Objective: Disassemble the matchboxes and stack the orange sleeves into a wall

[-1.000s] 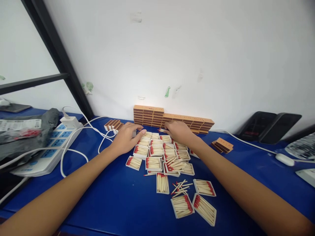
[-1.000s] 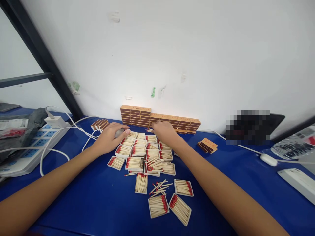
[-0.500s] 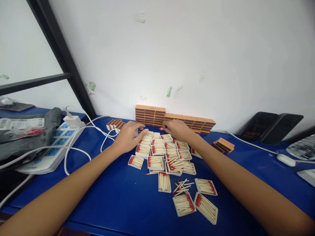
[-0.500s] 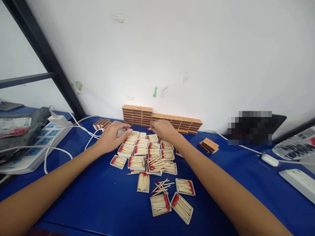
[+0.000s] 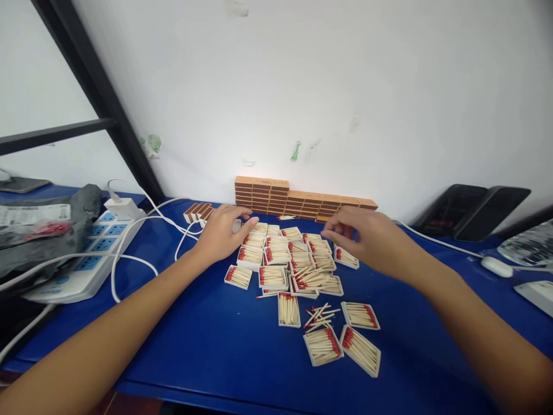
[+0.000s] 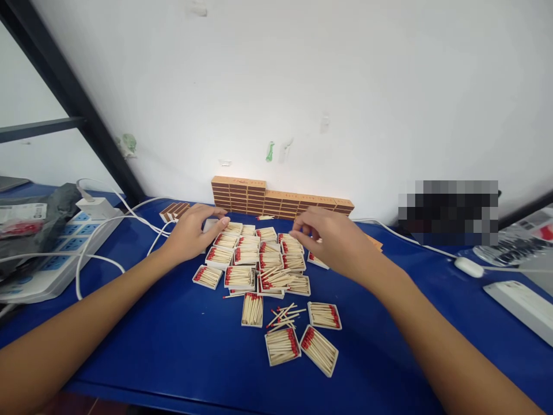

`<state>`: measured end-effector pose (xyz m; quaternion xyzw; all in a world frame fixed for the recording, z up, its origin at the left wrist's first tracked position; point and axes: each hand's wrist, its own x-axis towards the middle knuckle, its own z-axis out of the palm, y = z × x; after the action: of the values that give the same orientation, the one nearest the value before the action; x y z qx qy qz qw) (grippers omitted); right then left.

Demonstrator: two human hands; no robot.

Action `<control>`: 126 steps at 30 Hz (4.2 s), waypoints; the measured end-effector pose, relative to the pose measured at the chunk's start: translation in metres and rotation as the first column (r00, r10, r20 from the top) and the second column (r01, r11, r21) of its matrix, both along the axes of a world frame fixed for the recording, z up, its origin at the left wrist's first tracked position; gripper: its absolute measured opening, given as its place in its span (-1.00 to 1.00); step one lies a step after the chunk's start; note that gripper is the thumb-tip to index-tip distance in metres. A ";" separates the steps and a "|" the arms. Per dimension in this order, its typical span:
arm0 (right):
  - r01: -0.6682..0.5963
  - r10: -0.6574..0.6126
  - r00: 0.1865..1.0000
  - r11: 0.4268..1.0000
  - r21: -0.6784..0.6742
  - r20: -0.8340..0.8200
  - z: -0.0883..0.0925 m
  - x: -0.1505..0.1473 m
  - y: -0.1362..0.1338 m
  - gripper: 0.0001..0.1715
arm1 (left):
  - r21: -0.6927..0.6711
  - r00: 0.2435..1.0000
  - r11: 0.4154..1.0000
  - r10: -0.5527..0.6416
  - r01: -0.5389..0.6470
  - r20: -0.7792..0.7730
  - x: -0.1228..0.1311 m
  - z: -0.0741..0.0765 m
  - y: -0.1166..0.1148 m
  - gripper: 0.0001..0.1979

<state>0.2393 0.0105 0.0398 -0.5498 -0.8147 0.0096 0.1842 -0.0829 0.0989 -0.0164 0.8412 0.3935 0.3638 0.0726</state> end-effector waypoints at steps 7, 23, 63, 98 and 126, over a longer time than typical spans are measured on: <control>-0.141 0.117 0.990 0.889 -0.436 -0.080 -0.012 -0.009 -0.084 -0.73 | 0.032 0.998 0.998 0.055 -0.056 0.013 -0.001 0.009 -0.001 -0.65; -0.110 0.058 0.991 0.866 -0.488 -0.120 -0.026 -0.037 -0.124 -0.79 | 0.129 0.999 0.991 0.023 -0.027 0.027 0.000 0.008 -0.003 -0.65; 0.075 -0.060 0.997 0.906 -0.416 0.049 -0.036 -0.032 -0.121 -0.72 | 0.138 0.999 0.990 -0.039 0.042 -0.029 0.001 0.006 -0.004 -0.69; 0.058 -0.074 0.997 0.909 -0.413 -0.021 -0.024 -0.028 -0.124 -0.64 | 0.133 0.997 0.989 -0.053 0.060 -0.056 0.002 0.005 -0.004 -0.68; -0.006 0.035 0.996 0.945 -0.326 0.082 -0.052 -0.051 -0.111 -0.80 | 0.167 0.994 0.982 -0.077 0.088 -0.071 0.002 0.004 -0.003 -0.67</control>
<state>0.1887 -0.1002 -0.0125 -0.5639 -0.8149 0.1220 0.0556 -0.0808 0.0959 -0.0124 0.8712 0.3278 0.3654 0.0029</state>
